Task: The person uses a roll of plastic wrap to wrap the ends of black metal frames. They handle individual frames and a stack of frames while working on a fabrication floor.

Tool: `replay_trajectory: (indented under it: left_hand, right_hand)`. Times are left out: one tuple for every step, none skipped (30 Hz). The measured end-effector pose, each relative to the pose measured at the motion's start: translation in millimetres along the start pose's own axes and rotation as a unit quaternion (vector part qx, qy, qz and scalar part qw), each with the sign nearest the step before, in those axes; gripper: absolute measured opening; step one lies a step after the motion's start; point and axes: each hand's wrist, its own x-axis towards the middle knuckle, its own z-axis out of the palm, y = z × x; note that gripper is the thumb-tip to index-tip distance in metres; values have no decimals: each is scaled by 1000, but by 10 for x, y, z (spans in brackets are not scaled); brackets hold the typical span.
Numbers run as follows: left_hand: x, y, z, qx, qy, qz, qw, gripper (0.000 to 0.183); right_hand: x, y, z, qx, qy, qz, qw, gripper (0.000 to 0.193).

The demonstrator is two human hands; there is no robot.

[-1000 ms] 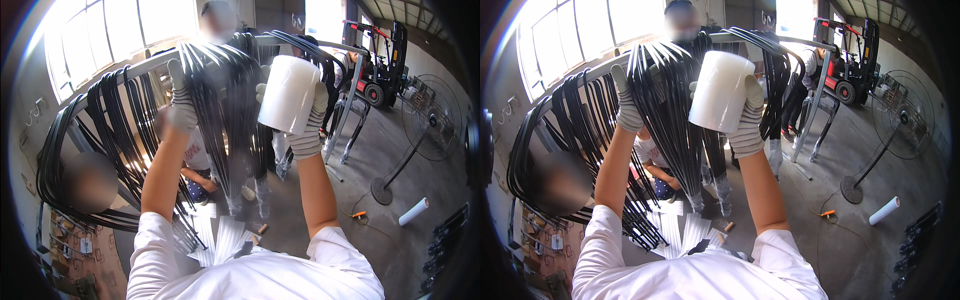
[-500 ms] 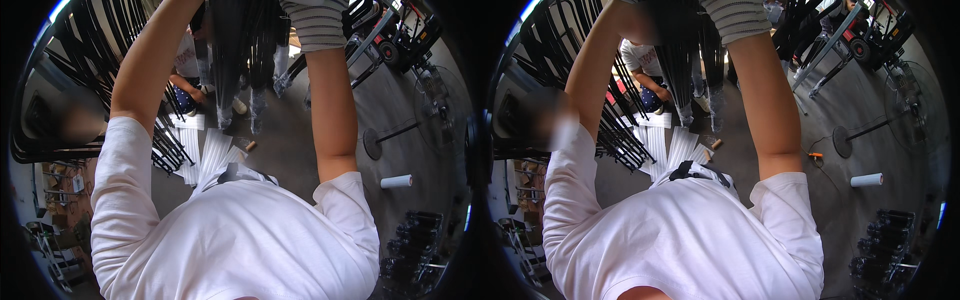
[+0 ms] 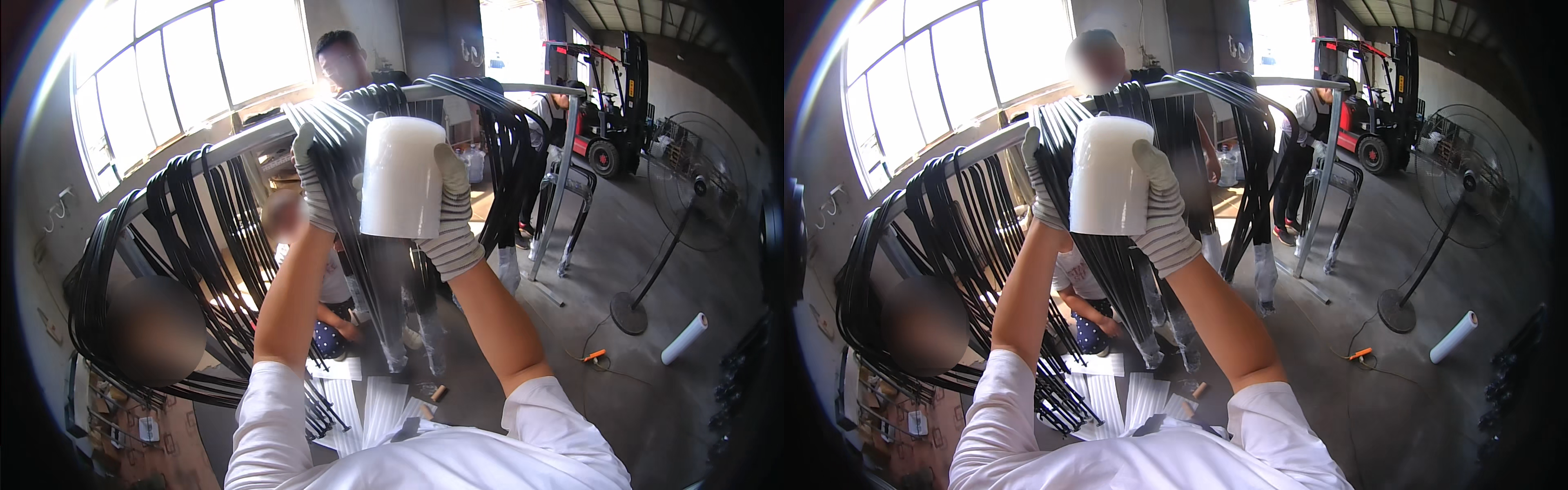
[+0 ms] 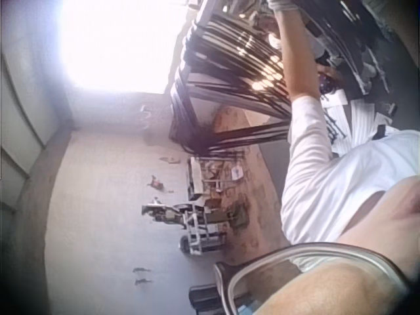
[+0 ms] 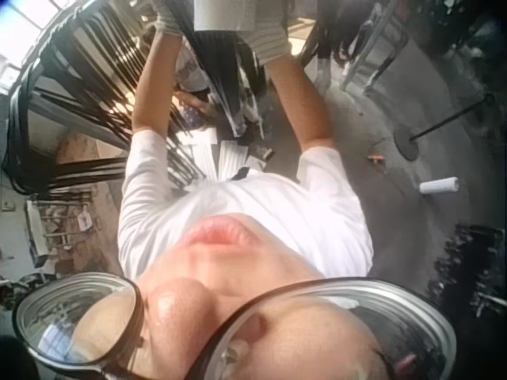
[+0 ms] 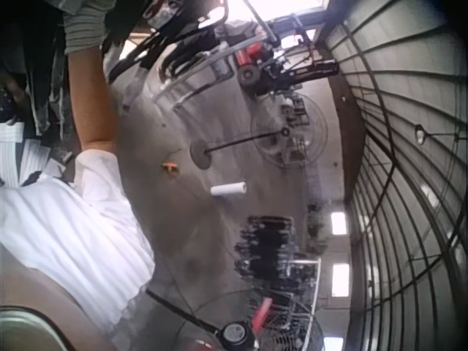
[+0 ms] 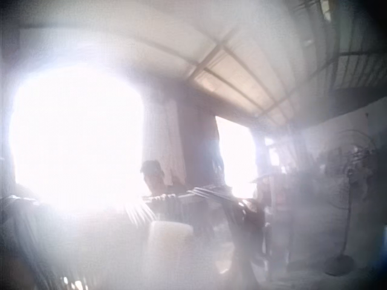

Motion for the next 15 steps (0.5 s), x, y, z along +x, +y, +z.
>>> replay_trajectory:
  left_hand:
    - [-6,-28,37,-26,-11,-18,999,48]
    - [-9,-20,41,-59,-3,-24,998,47]
    - [3,6,29,-91,22,-14,996,47]
    - [22,38,-2,-107,54,12,993,46]
    - [35,34,-33,-101,82,40,991,46]
    - [57,43,-40,-93,109,68,987,45]
    - [27,100,-28,-40,59,88,994,44]
    - [-5,151,0,12,7,100,995,44]
    - [-23,97,-22,50,-47,99,993,44]
    - [-34,63,-52,85,-103,100,986,43]
    - [-91,115,-127,121,-103,99,982,44]
    - [-194,224,-213,166,-98,99,976,44]
    - [-307,288,-209,213,-19,101,972,44]
    - [-404,312,-224,251,57,93,962,44]
    - [-592,263,-114,302,161,87,936,44]
  right_hand:
    - [-14,-2,33,-17,5,-16,1000,51]
    - [-33,21,65,-29,10,-30,999,51]
    - [-45,48,106,-42,16,-43,998,52]
    - [-55,69,183,-33,37,-40,998,53]
    - [-48,60,176,-34,16,-27,999,53]
    - [-27,39,154,-36,-5,-15,999,53]
    - [-13,16,155,-39,-27,-3,999,53]
    - [-13,29,199,-22,-19,-3,1000,53]
    - [-65,28,196,-11,4,-11,1000,53]
    - [-104,-14,185,-92,20,-53,994,53]
    - [-151,-13,225,-88,37,-97,991,55]
    - [-220,16,242,-59,38,-101,992,56]
    - [-326,-16,247,-15,37,-90,995,56]
    - [-449,-65,238,24,40,-82,996,57]
    - [-594,-87,183,91,37,-52,994,58]
